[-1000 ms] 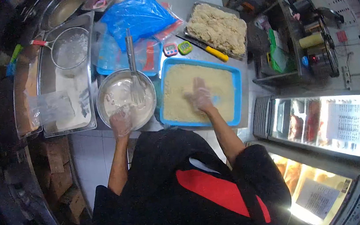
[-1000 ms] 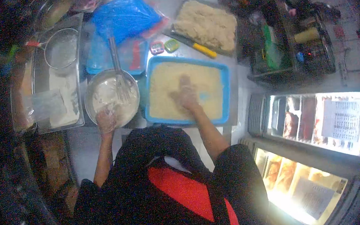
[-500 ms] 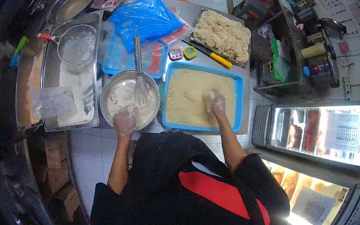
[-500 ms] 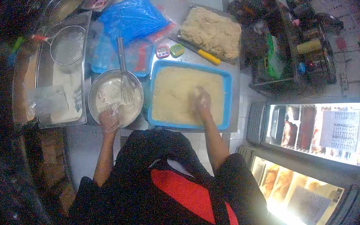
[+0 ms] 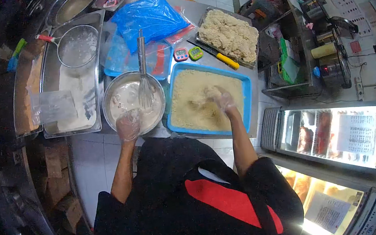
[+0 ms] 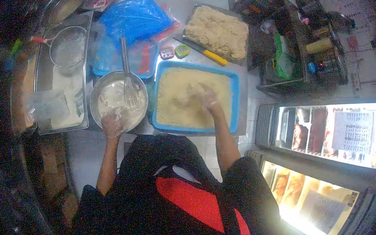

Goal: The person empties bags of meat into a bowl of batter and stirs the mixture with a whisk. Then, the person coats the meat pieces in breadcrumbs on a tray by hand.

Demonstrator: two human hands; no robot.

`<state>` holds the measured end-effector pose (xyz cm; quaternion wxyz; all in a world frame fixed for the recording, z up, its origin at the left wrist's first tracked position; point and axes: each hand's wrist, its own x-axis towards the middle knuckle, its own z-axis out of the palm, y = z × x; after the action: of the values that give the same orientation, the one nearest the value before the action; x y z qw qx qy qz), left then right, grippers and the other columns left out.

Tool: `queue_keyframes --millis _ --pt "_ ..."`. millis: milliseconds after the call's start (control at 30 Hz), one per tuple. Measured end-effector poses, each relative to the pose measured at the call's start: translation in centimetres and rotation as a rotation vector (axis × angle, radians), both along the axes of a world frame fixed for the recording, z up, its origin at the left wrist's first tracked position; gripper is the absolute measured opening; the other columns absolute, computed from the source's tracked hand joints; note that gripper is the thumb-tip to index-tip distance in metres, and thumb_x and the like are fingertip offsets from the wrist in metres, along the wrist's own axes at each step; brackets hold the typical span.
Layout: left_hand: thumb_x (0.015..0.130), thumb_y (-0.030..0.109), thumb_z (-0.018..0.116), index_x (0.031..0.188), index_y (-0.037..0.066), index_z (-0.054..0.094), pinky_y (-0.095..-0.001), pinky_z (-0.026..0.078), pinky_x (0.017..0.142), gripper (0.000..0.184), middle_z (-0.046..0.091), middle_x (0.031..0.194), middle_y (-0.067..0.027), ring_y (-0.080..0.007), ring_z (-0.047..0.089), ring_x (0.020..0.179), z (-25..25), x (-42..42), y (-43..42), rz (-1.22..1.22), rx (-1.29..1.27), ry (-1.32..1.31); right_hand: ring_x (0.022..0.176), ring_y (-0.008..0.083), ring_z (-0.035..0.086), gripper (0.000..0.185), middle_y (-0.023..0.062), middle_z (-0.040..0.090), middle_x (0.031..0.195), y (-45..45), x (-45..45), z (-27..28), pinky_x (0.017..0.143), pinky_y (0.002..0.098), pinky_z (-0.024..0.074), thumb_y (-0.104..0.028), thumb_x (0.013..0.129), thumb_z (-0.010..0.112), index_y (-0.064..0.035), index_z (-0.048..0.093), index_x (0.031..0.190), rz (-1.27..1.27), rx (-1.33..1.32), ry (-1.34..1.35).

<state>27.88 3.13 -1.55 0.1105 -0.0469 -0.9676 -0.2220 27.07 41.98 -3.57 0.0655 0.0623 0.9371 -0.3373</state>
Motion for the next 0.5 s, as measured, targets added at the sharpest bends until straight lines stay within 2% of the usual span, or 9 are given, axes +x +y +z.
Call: queue_keyframes --millis 67,100,267,333,400,467,500 --pt "0.076 0.026 0.056 0.082 0.004 0.063 -0.0440 0.044 0.061 0.024 0.059 0.069 -0.0186 -0.0350 0.057 0.065 0.0 0.1 -0.1 -0.011 0.039 0.028 0.118 0.0330 0.033 0.071 0.0206 0.039 0.125 0.0 3.0 -3.5 0.095 0.0376 0.0338 -0.029 0.071 0.066 0.0023 0.033 0.125 0.075 0.325 0.218" --pt "0.076 0.026 0.056 0.082 0.004 0.063 -0.0441 0.044 0.061 0.024 0.059 0.069 -0.0188 -0.0350 0.057 0.065 -0.1 0.0 0.0 -0.018 0.059 0.043 0.123 0.0336 0.029 0.076 0.0210 0.035 0.129 0.0 4.2 -5.2 0.098 0.0380 0.0319 -0.029 0.070 0.067 0.0022 0.030 0.128 0.065 0.396 0.271" --pt "0.074 0.027 0.058 0.084 0.005 0.063 -0.0429 0.045 0.062 0.025 0.059 0.072 -0.0178 -0.0341 0.057 0.065 -0.4 0.4 -0.4 -0.038 -0.036 0.005 0.118 0.0342 0.035 0.067 0.0228 0.038 0.126 3.4 5.1 -8.8 0.099 0.0399 0.0293 -0.027 0.071 0.065 0.0015 0.036 0.124 -0.157 0.021 0.060" --pt "0.074 0.027 0.058 0.085 0.004 0.063 -0.0425 0.045 0.062 0.026 0.060 0.072 -0.0175 -0.0341 0.056 0.065 0.4 0.0 -0.1 -0.051 -0.058 0.028 0.108 0.0333 0.043 0.058 0.0212 0.045 0.119 2.9 4.2 -7.7 0.092 0.0393 0.0341 -0.028 0.075 0.061 0.0006 0.040 0.122 -0.238 0.038 0.036" --pt "0.073 0.028 0.059 0.086 0.004 0.063 -0.0421 0.045 0.062 0.027 0.060 0.073 -0.0173 -0.0343 0.056 0.065 1.3 0.1 0.2 -0.041 -0.040 0.026 0.089 0.0313 0.058 0.047 0.0172 0.057 0.104 -0.5 2.7 -3.4 0.079 0.0373 0.0447 -0.030 0.083 0.053 -0.0008 0.045 0.118 -0.301 0.226 0.049" --pt "0.073 0.028 0.059 0.086 0.004 0.062 -0.0420 0.045 0.063 0.028 0.060 0.073 -0.0175 -0.0340 0.057 0.066 -0.6 0.4 0.0 -0.028 -0.095 0.098 0.087 0.0314 0.058 0.046 0.0173 0.059 0.098 -2.3 2.6 -5.8 0.079 0.0380 0.0450 -0.034 0.080 0.054 -0.0021 0.049 0.114 0.005 0.607 0.595" --pt "0.073 0.028 0.060 0.086 0.003 0.062 -0.0419 0.045 0.063 0.028 0.060 0.074 -0.0176 -0.0339 0.057 0.066 -1.2 0.3 -0.2 -0.021 -0.125 0.137 0.090 0.0329 0.057 0.047 0.0176 0.059 0.100 -4.3 2.3 -5.5 0.080 0.0387 0.0446 -0.033 0.079 0.056 -0.0015 0.050 0.113 0.035 0.656 0.566"
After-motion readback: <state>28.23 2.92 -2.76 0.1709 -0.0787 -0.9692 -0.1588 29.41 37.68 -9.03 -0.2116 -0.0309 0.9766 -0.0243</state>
